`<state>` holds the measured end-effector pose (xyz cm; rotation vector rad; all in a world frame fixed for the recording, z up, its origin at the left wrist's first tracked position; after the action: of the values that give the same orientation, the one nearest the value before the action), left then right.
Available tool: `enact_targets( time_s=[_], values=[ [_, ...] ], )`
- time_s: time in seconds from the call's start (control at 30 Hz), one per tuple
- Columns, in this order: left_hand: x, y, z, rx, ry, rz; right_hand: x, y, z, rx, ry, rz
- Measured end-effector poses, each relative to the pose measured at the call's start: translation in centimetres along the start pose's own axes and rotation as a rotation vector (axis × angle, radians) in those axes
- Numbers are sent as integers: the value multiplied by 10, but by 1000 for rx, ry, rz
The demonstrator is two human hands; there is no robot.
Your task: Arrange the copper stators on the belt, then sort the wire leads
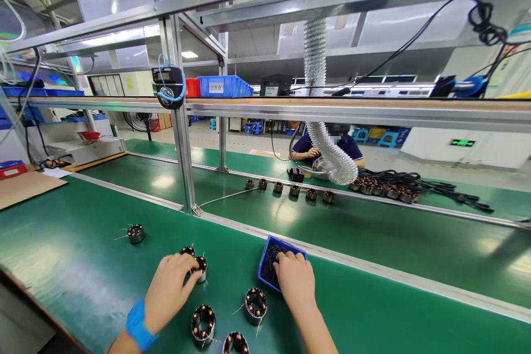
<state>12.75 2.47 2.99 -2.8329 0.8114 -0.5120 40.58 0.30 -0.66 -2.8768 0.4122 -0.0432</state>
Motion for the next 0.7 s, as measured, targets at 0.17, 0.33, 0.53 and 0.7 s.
enact_targets(
  time_s=[0.17,0.33,0.53,0.7],
  values=[
    [-11,-31,14,-55,-66,-37,3,-3,2,-20,-66,-16],
    [-5,-29,29,-66,23,-23,13,-3,2,1,-193,32],
    [2,-24,43,-150,185,44,33,-4,3,32,-425,126],
    [2,-22,49,-144,274,58,5,-8,4,23,-749,144]
  ],
)
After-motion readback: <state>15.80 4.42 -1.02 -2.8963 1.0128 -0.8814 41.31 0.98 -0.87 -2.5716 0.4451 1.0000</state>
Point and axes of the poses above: each hand's wrist, its own y-axis away from the middle knuckle, its own z-axis out of the palm, x = y × z, the point moved 9 cm from there along -y, towards the middle knuckle, and after that the axes turned 1 degree about z, right-handed, at the moved point
